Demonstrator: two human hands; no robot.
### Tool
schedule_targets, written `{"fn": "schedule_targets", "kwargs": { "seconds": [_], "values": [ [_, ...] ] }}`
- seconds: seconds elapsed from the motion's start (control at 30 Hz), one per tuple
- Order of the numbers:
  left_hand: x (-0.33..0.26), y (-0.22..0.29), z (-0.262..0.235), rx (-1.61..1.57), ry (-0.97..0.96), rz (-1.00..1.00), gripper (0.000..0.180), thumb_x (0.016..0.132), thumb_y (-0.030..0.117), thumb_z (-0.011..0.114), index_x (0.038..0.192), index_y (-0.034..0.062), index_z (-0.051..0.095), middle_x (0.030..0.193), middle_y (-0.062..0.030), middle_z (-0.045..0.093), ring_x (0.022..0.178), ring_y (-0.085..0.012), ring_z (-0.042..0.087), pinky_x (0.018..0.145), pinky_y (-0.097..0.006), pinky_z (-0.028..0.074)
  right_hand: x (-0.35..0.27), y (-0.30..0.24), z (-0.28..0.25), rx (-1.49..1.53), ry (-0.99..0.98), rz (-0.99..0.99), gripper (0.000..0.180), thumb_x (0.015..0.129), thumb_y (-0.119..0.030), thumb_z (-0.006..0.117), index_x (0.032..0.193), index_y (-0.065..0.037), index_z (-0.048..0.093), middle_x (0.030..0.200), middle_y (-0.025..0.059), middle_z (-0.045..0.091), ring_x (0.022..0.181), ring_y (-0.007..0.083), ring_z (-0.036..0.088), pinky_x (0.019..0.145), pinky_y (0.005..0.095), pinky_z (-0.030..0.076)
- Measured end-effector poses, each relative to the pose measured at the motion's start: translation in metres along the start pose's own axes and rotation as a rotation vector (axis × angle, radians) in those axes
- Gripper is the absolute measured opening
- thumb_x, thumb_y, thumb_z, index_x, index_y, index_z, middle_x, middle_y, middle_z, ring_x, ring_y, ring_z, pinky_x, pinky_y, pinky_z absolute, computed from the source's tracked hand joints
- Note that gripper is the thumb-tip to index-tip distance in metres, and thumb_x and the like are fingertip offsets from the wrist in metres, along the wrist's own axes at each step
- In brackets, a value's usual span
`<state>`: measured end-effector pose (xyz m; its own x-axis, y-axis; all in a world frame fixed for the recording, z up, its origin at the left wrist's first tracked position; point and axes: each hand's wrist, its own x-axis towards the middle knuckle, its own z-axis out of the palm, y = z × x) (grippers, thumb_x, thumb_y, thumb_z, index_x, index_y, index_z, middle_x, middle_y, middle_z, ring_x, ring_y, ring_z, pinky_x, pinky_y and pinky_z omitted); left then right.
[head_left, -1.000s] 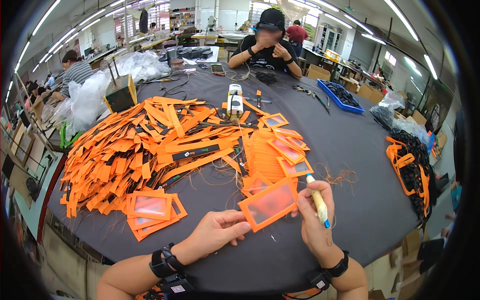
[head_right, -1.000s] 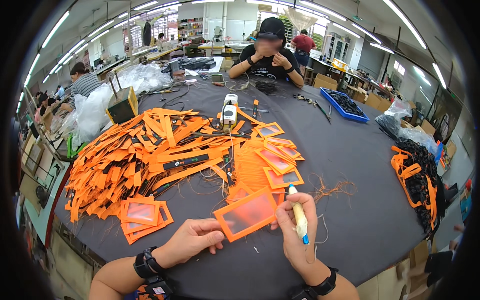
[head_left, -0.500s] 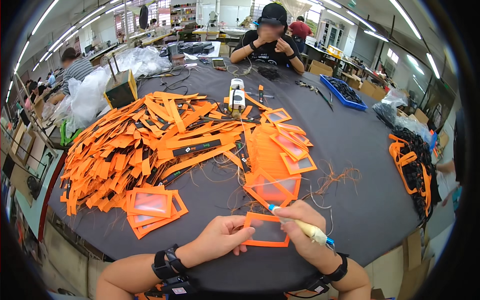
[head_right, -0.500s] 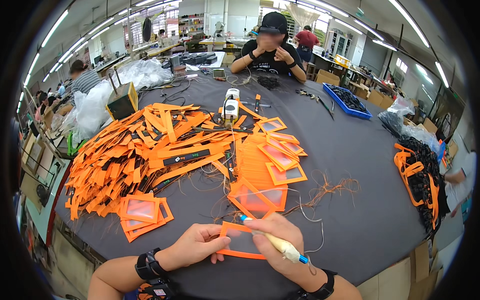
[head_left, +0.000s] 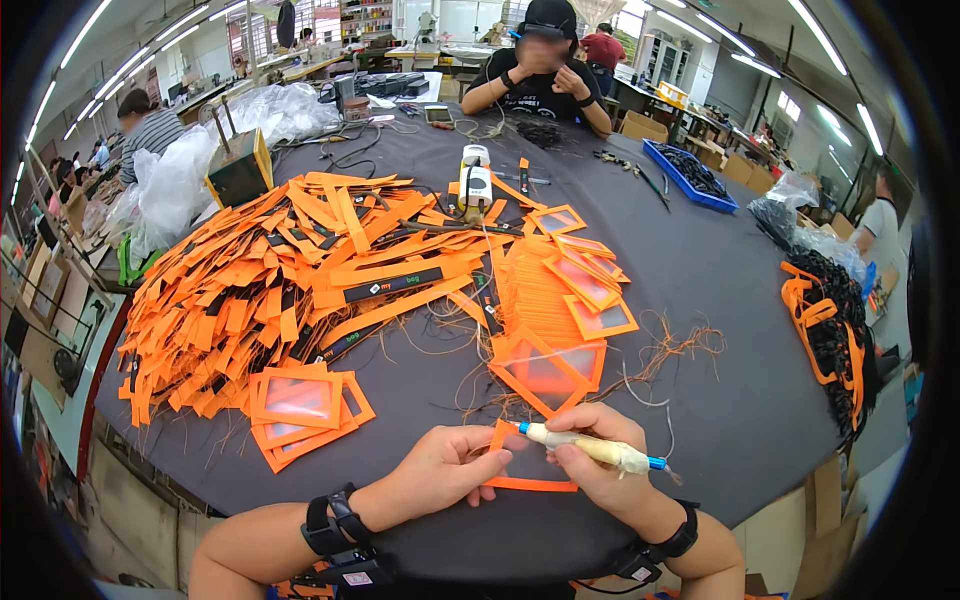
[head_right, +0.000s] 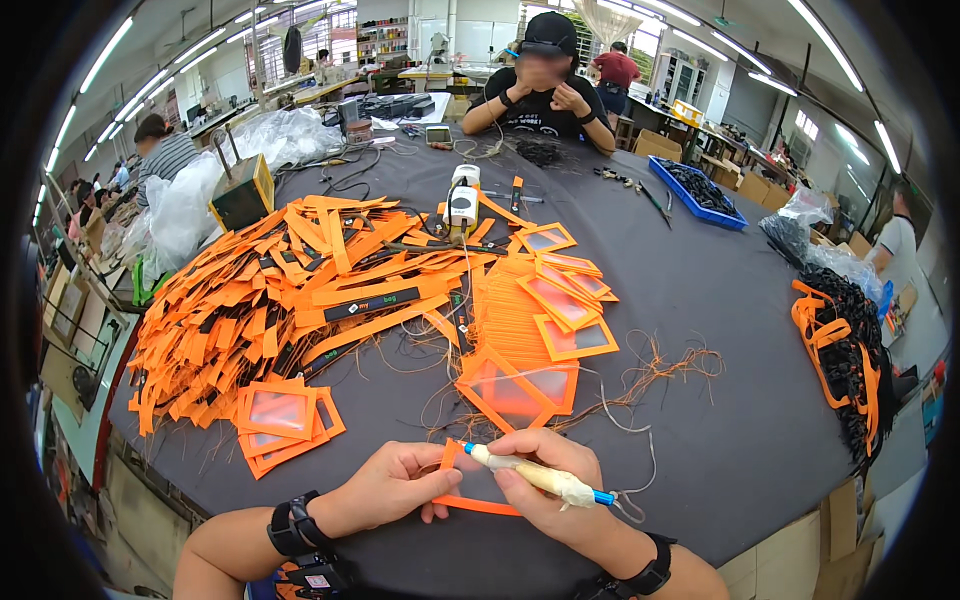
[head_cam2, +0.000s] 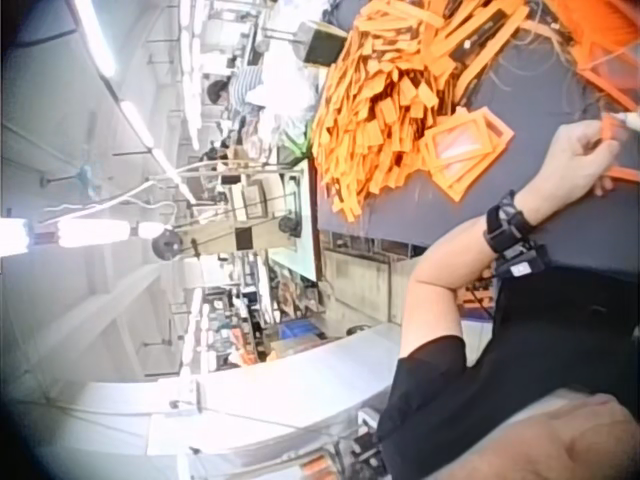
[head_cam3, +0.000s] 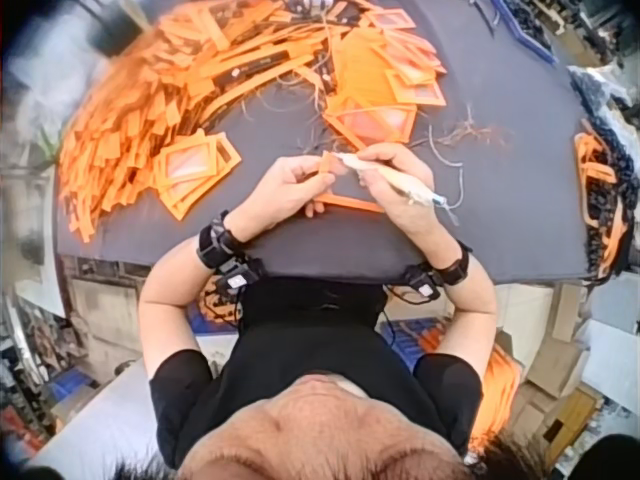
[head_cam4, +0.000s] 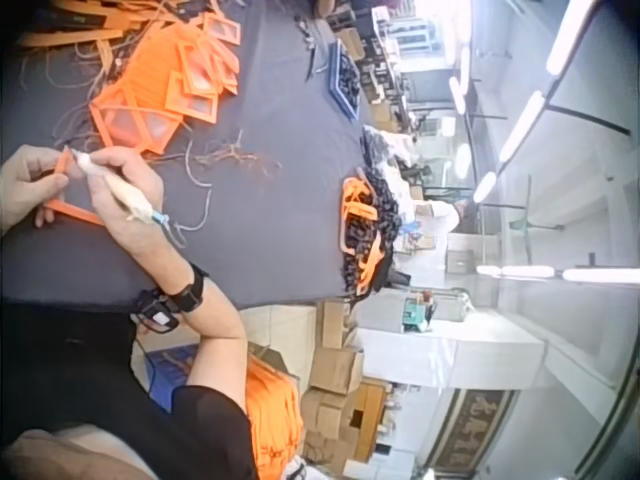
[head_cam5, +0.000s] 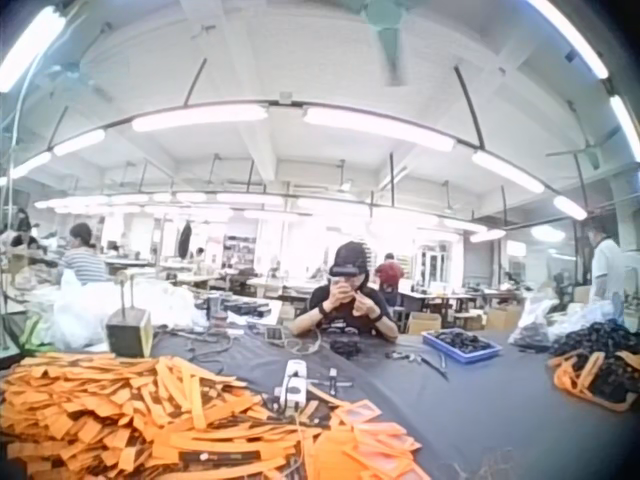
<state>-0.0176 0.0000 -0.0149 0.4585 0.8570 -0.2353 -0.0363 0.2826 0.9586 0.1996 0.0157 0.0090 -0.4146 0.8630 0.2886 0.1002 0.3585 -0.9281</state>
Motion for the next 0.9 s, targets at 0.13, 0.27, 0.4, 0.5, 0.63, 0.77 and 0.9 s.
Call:
{"fn": "schedule_targets", "kwargs": {
  "seconds": [0.13, 0.27, 0.4, 0.5, 0.63, 0.77, 0.9],
  "values": [
    [-0.0002, 0.0005, 0.0003, -0.004, 0.002, 0.000, 0.029, 0.095, 0.019, 0.056, 0.120, 0.0061, 0.062, 0.074, 0.0023, 0.057, 0.060, -0.0053, 0.059, 0.050, -0.018, 0.048, 0.0001, -0.0003, 0.0004, -0.008, 0.001, 0.007, 0.019, 0.084, -0.001, 0.060, 0.102, 0.003, 0.058, 0.090, 0.0112, 0.065, 0.075, 0.0124, 0.065, 0.067, 0.0238, 0.053],
    [0.0001, -0.0004, -0.0001, 0.002, 0.001, 0.006, 0.029, 0.095, 0.019, 0.056, 0.120, 0.0061, 0.062, 0.074, 0.0022, 0.057, 0.059, -0.0053, 0.059, 0.050, -0.018, 0.048, 0.0004, 0.0010, -0.0004, -0.034, -0.007, -0.002, 0.019, 0.084, -0.002, 0.060, 0.102, 0.003, 0.058, 0.090, 0.0115, 0.065, 0.074, 0.0124, 0.065, 0.067, 0.0238, 0.053],
    [0.0004, -0.0003, 0.0002, -0.003, 0.006, -0.010, 0.029, 0.095, 0.019, 0.056, 0.121, 0.0061, 0.062, 0.074, 0.0021, 0.058, 0.059, -0.0053, 0.059, 0.050, -0.018, 0.048, 0.0009, -0.0006, -0.0010, -0.061, -0.016, -0.016, 0.019, 0.083, -0.002, 0.061, 0.101, 0.003, 0.059, 0.090, 0.0117, 0.065, 0.073, 0.0125, 0.065, 0.066, 0.0236, 0.053],
    [0.0002, 0.0003, 0.0004, -0.006, 0.006, -0.007, 0.029, 0.095, 0.019, 0.056, 0.121, 0.0061, 0.062, 0.074, 0.0021, 0.058, 0.059, -0.0053, 0.059, 0.050, -0.018, 0.048, 0.0011, -0.0011, 0.0001, -0.054, 0.003, -0.024, 0.018, 0.083, -0.002, 0.061, 0.100, 0.003, 0.059, 0.089, 0.0117, 0.065, 0.073, 0.0129, 0.066, 0.065, 0.0238, 0.053],
    [-0.0001, -0.0002, 0.0000, -0.009, 0.003, -0.004, 0.029, 0.095, 0.019, 0.056, 0.121, 0.0063, 0.062, 0.075, 0.0021, 0.058, 0.059, -0.0052, 0.059, 0.050, -0.018, 0.048, 0.0014, -0.0010, -0.0005, -0.062, -0.007, -0.030, 0.018, 0.083, -0.001, 0.061, 0.100, 0.003, 0.059, 0.089, 0.0116, 0.065, 0.073, 0.0130, 0.066, 0.065, 0.0237, 0.053],
    [0.0000, 0.0010, 0.0001, 0.000, 0.000, -0.005, 0.030, 0.095, 0.020, 0.056, 0.121, 0.0066, 0.062, 0.075, 0.0022, 0.058, 0.059, -0.0050, 0.059, 0.050, -0.018, 0.048, 0.0017, 0.0022, -0.0027, -0.094, -0.033, -0.061, 0.017, 0.083, -0.001, 0.060, 0.100, 0.003, 0.059, 0.089, 0.0116, 0.064, 0.073, 0.0129, 0.066, 0.065, 0.0234, 0.053],
    [-0.0001, 0.0014, 0.0001, -0.004, -0.003, 0.000, 0.029, 0.095, 0.020, 0.056, 0.121, 0.0068, 0.062, 0.075, 0.0022, 0.058, 0.059, -0.0049, 0.059, 0.050, -0.018, 0.048, -0.0002, -0.0021, -0.0021, -0.058, 0.013, -0.029, 0.017, 0.083, -0.001, 0.060, 0.100, 0.003, 0.059, 0.088, 0.0114, 0.064, 0.072, 0.0128, 0.065, 0.064, 0.0229, 0.053]
  ]
}}
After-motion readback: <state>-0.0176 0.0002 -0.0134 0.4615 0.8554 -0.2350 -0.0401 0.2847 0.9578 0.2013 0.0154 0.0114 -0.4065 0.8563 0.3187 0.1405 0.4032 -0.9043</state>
